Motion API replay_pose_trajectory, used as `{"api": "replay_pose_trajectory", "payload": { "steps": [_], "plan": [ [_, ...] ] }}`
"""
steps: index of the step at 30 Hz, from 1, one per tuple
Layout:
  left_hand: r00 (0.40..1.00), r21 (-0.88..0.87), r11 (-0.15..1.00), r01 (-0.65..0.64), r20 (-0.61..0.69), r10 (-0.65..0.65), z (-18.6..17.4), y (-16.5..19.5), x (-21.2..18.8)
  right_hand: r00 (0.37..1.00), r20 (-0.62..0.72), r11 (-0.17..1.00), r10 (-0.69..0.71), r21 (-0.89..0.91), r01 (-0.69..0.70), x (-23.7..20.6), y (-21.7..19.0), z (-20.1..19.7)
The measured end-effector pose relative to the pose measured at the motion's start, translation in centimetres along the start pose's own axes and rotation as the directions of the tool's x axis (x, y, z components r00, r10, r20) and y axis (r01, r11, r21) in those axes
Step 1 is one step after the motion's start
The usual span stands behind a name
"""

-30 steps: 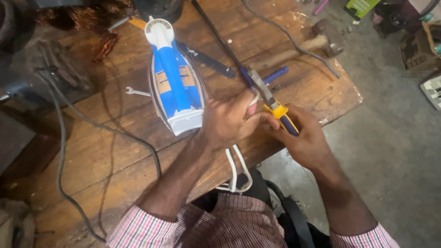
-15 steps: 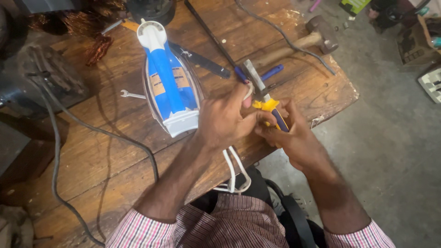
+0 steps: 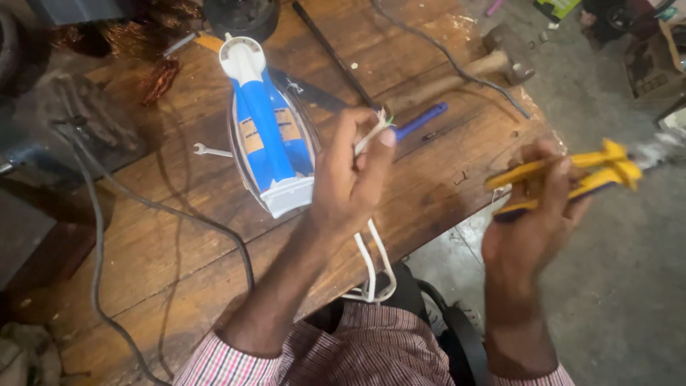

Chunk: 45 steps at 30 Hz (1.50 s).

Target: The person uses pliers to strip the insulation from the ends of a white power cord attached to a blue and white electric iron. They repeatedly cut and pull the outer sheath to expose the inner wires while the iron rests on a cluttered wooden workbench.

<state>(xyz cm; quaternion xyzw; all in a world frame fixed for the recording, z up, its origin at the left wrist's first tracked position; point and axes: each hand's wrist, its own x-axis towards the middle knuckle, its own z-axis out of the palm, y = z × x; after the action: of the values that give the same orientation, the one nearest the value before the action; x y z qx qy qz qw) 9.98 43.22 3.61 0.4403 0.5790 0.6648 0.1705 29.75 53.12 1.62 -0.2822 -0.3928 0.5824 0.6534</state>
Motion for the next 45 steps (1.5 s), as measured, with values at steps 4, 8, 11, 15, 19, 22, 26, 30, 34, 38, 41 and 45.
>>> {"api": "replay_pose_trajectory", "payload": {
  "steps": [4,8,11,15,19,22,26,30,34,38,41,45],
  "plan": [
    [0.999,-0.098,0.995,-0.028,0.019,0.030,-0.5,-0.6,0.1,0.995,0.040,0.995,0.096,0.010,-0.096,0.3,-1.4,-1.1],
    [0.999,-0.230,0.973,0.032,0.051,-0.021,-0.5,-1.2,0.3,0.980,0.136,0.952,0.143,-0.288,-0.099,-0.4,-2.6,-0.7],
    [0.999,-0.272,0.962,0.030,0.045,-0.019,-0.5,-1.5,0.5,0.919,0.274,0.931,0.282,-0.311,-0.193,-1.2,-3.4,0.6],
    [0.995,-0.363,0.930,0.062,0.098,-0.028,-0.6,-1.4,0.6,0.883,0.392,0.852,0.259,-0.523,-0.017,-2.6,-3.5,3.5],
    [0.988,-0.061,0.996,-0.071,0.135,0.079,-1.0,-0.6,0.6,0.858,0.481,0.755,0.178,-0.626,0.195,-2.0,-3.0,6.6],
    [0.972,0.053,0.976,-0.211,0.114,0.204,-1.4,0.1,0.6,0.803,0.594,0.709,0.047,-0.586,0.392,-1.4,-2.3,8.1],
    [0.992,-0.027,0.997,-0.077,0.094,0.080,-1.6,0.5,0.8,0.793,0.607,0.769,0.042,-0.526,0.362,-1.2,-1.7,9.1],
    [0.996,-0.104,0.993,-0.050,0.068,0.057,-1.5,0.4,0.6,0.818,0.575,0.738,0.002,-0.553,0.387,-1.8,-1.6,9.5],
    [0.999,-0.043,0.999,-0.022,0.045,0.024,-1.3,-0.1,0.5,0.905,0.420,0.731,0.068,-0.639,0.242,-2.8,-1.6,9.5],
    [0.997,-0.191,0.980,0.052,0.057,-0.041,-0.9,-0.4,0.4,0.826,0.564,0.699,-0.024,-0.581,0.417,-2.4,-1.5,9.0],
    [0.995,-0.277,0.960,0.045,0.096,-0.019,-0.6,-0.2,0.5,0.818,0.573,0.682,-0.050,-0.579,0.447,-1.7,-1.3,8.7],
    [0.991,-0.211,0.975,0.067,0.126,-0.041,-0.8,0.3,0.4,0.797,0.600,0.688,-0.066,-0.552,0.472,-1.4,-1.2,8.5]
  ]
}}
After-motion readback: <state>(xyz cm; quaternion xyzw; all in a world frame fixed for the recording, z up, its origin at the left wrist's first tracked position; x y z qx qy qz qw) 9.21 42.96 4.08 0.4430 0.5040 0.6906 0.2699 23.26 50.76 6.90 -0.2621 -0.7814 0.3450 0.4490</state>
